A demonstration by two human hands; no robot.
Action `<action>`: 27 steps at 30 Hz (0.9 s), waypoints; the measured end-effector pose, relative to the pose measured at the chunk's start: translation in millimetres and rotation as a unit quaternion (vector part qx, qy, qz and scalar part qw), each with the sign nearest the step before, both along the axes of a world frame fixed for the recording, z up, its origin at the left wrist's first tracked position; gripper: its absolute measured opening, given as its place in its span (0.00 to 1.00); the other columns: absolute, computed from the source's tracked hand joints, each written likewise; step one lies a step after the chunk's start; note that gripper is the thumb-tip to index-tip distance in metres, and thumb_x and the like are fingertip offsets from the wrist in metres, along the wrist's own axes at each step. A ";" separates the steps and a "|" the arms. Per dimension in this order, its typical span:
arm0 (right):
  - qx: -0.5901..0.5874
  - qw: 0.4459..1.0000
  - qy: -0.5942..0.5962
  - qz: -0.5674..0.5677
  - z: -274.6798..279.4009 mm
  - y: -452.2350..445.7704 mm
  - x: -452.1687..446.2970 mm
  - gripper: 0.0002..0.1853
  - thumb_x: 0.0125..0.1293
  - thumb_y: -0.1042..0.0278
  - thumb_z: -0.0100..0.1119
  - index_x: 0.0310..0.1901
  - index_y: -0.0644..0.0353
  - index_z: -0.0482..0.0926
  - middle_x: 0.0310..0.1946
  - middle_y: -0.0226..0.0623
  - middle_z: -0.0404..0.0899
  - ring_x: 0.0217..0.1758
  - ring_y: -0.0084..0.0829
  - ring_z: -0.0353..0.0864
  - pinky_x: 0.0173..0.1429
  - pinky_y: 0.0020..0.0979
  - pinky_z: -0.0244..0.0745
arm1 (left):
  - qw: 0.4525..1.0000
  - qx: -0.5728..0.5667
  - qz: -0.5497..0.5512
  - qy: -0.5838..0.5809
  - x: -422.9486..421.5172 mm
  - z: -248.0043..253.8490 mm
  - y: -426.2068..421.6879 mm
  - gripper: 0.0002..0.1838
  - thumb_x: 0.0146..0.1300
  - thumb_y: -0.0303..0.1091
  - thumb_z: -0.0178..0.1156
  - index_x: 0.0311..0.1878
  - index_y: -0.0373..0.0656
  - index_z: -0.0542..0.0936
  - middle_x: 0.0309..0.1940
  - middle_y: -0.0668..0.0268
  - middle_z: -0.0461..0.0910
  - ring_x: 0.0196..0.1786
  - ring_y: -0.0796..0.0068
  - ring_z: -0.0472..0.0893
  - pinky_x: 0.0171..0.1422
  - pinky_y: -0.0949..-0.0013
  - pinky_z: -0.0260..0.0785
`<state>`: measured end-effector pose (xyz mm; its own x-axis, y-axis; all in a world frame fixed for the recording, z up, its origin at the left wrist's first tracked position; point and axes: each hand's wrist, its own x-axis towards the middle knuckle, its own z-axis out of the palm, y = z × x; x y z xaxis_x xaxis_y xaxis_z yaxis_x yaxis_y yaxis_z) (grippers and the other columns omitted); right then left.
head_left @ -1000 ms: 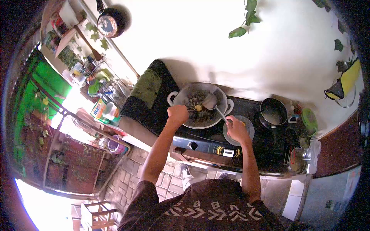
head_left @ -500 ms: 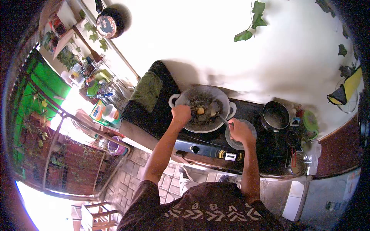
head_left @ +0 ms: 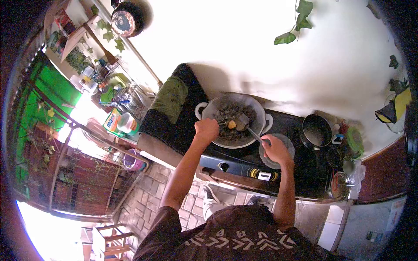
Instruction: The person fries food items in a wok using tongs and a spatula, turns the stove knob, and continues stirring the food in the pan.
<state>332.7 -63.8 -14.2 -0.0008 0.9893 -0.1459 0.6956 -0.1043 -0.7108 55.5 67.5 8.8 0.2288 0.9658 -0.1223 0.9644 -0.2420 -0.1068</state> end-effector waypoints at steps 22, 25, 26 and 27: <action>0.085 0.995 -0.044 -0.010 10.3 -15.9 -17.4 0.16 0.75 0.63 0.58 0.60 0.55 0.78 0.27 0.40 0.86 0.32 0.35 0.88 0.51 0.40 0.78 | 0.999 0.026 0.015 -0.034 -20.6 13.6 -21.6 0.14 0.66 0.44 0.62 0.38 0.45 0.90 0.38 0.54 0.89 0.43 0.52 0.90 0.44 0.51 0.82; 0.123 0.988 -0.044 -0.083 2.1 -15.8 -15.9 0.17 0.74 0.63 0.60 0.60 0.56 0.78 0.30 0.43 0.86 0.34 0.39 0.88 0.52 0.41 0.77 | 0.998 0.033 0.021 -0.045 -22.1 15.0 -26.5 0.15 0.67 0.45 0.62 0.37 0.44 0.90 0.38 0.53 0.89 0.43 0.51 0.90 0.44 0.51 0.82; 0.142 0.985 -0.026 -0.100 -2.3 -16.7 -12.9 0.17 0.73 0.63 0.61 0.60 0.57 0.78 0.32 0.45 0.86 0.35 0.40 0.88 0.50 0.41 0.78 | 0.998 0.039 0.021 -0.054 -22.9 15.1 -28.5 0.15 0.67 0.45 0.61 0.36 0.44 0.90 0.37 0.52 0.89 0.42 0.51 0.90 0.43 0.51 0.82; 0.160 0.980 -0.008 -0.117 -5.3 -18.5 -10.5 0.18 0.72 0.63 0.62 0.60 0.57 0.78 0.34 0.46 0.85 0.37 0.41 0.87 0.49 0.40 0.78 | 0.998 0.038 0.021 -0.054 -24.0 18.3 -33.3 0.15 0.67 0.45 0.61 0.36 0.44 0.90 0.37 0.52 0.89 0.42 0.51 0.90 0.43 0.51 0.82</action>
<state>322.1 -82.3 -19.5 0.2316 0.9571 0.1741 0.6903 -0.0356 -0.7227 31.5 34.3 27.1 0.1955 0.9804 -0.0243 0.9804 -0.1959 -0.0183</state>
